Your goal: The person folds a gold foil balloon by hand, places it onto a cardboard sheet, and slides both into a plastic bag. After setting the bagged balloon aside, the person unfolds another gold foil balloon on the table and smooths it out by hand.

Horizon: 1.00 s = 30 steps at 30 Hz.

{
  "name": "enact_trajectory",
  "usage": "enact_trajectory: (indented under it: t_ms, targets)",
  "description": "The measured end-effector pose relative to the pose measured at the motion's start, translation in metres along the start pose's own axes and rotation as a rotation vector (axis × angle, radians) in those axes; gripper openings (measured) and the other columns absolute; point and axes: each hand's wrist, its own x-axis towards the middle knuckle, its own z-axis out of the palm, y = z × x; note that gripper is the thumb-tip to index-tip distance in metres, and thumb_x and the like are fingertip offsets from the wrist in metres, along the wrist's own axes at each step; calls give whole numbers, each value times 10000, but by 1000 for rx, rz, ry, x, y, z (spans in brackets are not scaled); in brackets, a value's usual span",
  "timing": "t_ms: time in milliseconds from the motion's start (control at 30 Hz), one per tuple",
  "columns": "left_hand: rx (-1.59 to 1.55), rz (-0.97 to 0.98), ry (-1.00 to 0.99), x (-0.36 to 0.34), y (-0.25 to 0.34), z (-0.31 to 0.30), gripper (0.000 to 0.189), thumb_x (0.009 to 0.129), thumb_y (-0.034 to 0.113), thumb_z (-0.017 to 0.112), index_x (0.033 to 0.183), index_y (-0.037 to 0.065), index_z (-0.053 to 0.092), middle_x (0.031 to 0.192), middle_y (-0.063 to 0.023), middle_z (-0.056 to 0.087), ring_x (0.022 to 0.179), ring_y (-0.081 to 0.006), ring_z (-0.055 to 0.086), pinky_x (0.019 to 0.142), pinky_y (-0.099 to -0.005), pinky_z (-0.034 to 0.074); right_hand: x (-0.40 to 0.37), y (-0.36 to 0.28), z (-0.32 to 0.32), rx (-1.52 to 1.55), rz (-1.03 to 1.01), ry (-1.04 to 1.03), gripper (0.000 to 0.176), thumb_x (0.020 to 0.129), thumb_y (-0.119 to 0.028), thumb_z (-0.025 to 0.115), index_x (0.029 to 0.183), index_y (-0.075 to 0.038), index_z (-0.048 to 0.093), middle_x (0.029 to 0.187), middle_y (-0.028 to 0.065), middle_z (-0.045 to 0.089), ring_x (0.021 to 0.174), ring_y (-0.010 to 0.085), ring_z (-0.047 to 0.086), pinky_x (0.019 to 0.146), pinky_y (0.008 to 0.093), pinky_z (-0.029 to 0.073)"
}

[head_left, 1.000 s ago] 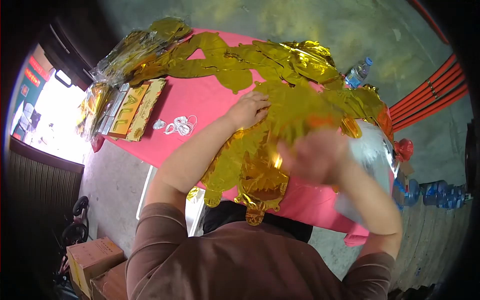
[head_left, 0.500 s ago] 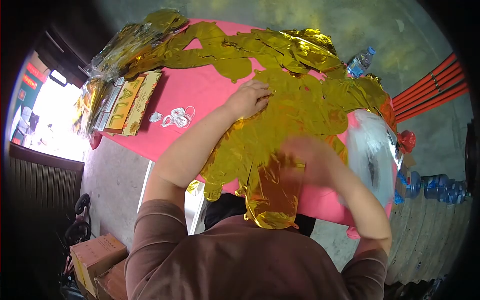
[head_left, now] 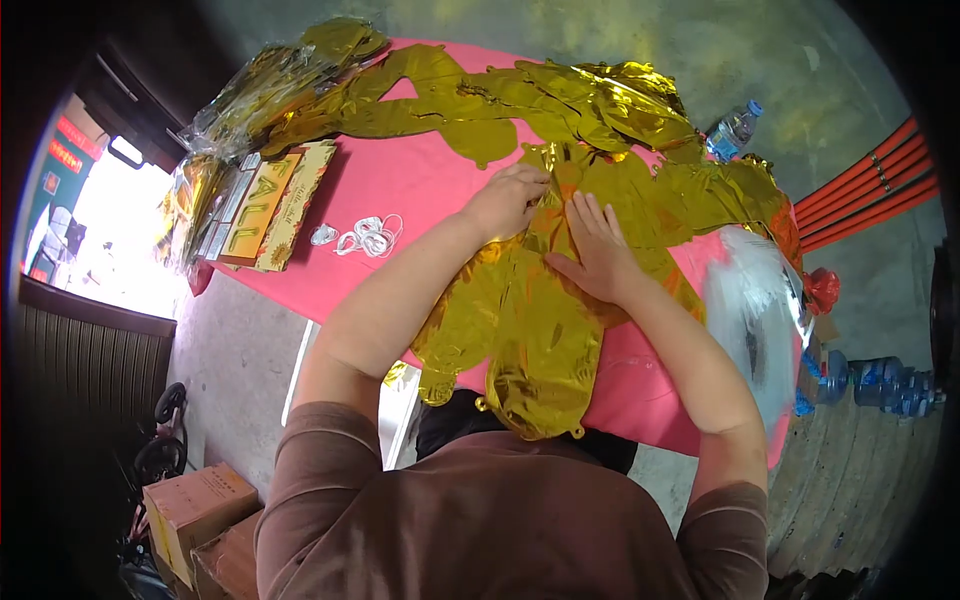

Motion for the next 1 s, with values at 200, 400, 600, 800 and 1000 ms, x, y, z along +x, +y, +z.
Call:
enact_trajectory:
  t_ms: [200, 400, 600, 800, 1000]
  targets:
    - [-27, -63, -41, 1, 4, -2, 310, 822, 154, 598, 1105, 36, 643, 1232, -112, 569, 1200, -294, 458, 1030, -385, 357, -16, 1, -24, -55, 53, -55, 769, 848, -465, 594, 1391, 16, 341, 1472, 210, 296, 1385, 345, 238, 1120, 476, 185]
    - [-46, -3, 24, 0, 6, -2, 285, 814, 114, 611, 1078, 10, 641, 1180, -166, 589, 1131, -334, 510, 985, -397, 404, 23, 77, -35, 221, 383, 105, 684, 745, -412, 720, 1253, -3, 515, 1279, 197, 518, 1213, 348, 463, 1005, 429, 375]
    - [-40, -44, 8, 0, 12, -7, 288, 828, 133, 606, 1090, 17, 640, 1182, -164, 588, 1148, -327, 504, 996, -396, 397, 63, 96, -63, 68, 593, -353, 649, 570, -437, 810, 1067, -75, 601, 1103, 119, 626, 1044, 290, 576, 909, 440, 398]
    - [-25, -19, 18, 1, 10, -5, 290, 842, 148, 601, 1101, 22, 634, 1214, -152, 571, 1158, -315, 499, 1005, -395, 389, 56, 136, -48, 277, 407, -147, 387, 590, -217, 801, 831, -56, 545, 768, 39, 540, 741, 177, 516, 663, 334, 398]
    - [-21, -11, 2, -1, 8, -1, 333, 843, 152, 604, 1146, 16, 602, 1219, -148, 565, 1151, -318, 499, 1005, -398, 384, 55, 103, -95, 441, 66, -98, 277, 669, -49, 723, 784, 1, 476, 682, 34, 422, 651, 138, 426, 588, 304, 380]
